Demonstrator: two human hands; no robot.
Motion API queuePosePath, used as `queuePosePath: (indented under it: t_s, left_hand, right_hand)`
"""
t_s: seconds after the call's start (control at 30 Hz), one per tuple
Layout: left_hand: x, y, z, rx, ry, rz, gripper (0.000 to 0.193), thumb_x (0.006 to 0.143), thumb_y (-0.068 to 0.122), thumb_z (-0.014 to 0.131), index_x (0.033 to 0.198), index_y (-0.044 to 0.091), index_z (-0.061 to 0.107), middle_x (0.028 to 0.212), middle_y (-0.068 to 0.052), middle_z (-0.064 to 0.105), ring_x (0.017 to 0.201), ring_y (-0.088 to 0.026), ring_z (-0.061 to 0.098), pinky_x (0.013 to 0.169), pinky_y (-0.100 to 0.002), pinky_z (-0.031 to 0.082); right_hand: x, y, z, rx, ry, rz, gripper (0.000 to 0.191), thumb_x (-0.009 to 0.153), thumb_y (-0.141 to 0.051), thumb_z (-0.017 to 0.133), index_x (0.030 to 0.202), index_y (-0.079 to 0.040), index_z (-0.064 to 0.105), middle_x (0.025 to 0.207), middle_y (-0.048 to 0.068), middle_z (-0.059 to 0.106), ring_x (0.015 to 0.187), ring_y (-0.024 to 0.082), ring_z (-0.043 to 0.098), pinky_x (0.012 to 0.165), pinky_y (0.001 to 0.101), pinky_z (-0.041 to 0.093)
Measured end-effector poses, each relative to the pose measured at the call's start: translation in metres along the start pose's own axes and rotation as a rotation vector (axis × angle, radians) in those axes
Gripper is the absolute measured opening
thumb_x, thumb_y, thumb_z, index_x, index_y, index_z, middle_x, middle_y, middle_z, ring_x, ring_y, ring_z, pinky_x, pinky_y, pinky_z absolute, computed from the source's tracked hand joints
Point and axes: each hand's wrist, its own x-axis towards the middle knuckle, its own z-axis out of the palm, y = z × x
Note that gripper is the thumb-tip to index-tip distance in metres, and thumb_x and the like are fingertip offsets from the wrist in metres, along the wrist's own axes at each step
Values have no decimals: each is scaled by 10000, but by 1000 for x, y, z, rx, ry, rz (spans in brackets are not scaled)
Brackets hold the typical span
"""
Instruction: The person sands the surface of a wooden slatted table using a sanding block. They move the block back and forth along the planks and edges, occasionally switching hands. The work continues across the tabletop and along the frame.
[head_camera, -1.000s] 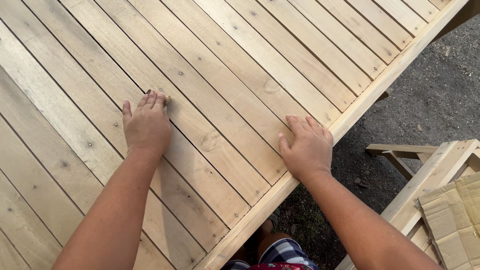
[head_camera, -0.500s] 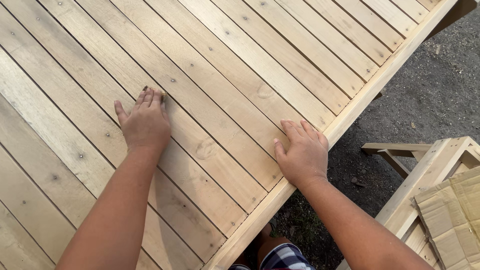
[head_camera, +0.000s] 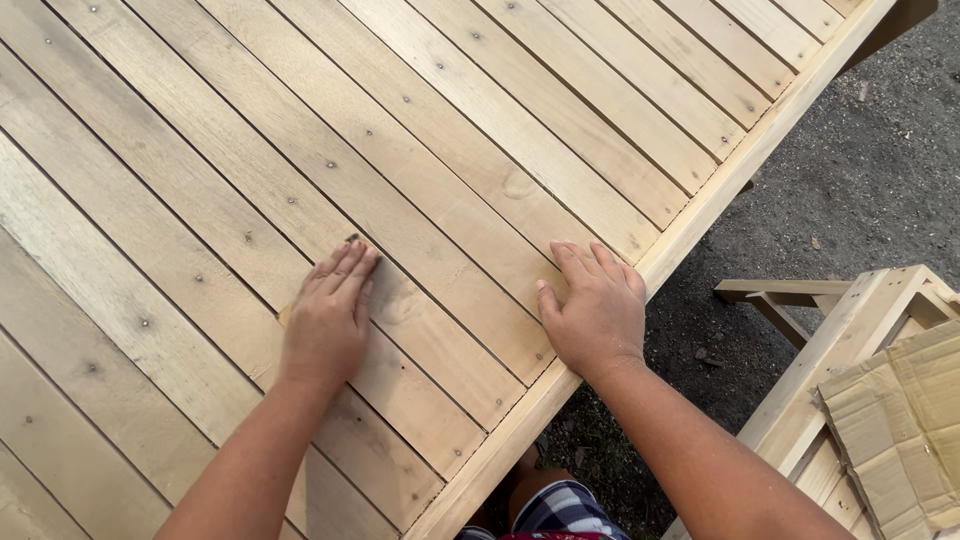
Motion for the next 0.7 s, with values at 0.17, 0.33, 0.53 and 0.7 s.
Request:
queuePosePath:
  t_s: [0.17,0.33,0.53,0.7]
  left_hand:
    - [102,-52,3,67,112,-206,403,1116,215,427,1449,45,577,1537,-107,533,1466,-256,415,1226,-408,248]
    - [38,56,30,-28,-9,89,450,1037,196,485,1455,66,589,1535,-106,537,1462,-242,431,1230,-393,290]
    - [-23,101,27,-67,-314,262,449,1026,213,482,1467,150,541,1550,-15,495,1462,-149,400,1224,-366,278]
    - [79,-35,-17,224,-178,-176,419,1073,266,430,1463,190,565,1568,39,491,1446,-153,417,1198,-342,312]
  right_hand:
    - [-2,1,3,31,15,3,524,931,-359,599,1402,-130,591,1418,55,611,1412,290,430,1147,461,260]
    - [-1,1,2,27,26,0,509,942,-345,591,1403,-130,592,1412,47,619,1404,278,443,1153,458,265]
    - [-1,2,2,2,29,-15,498,952,-344,579,1404,-135,594,1411,50,617,1409,271,442,1155,457,258]
    - [0,2,3,20,4,15,496,955,-346,569,1407,-142,591,1417,36,616,1416,263,437,1168,459,250]
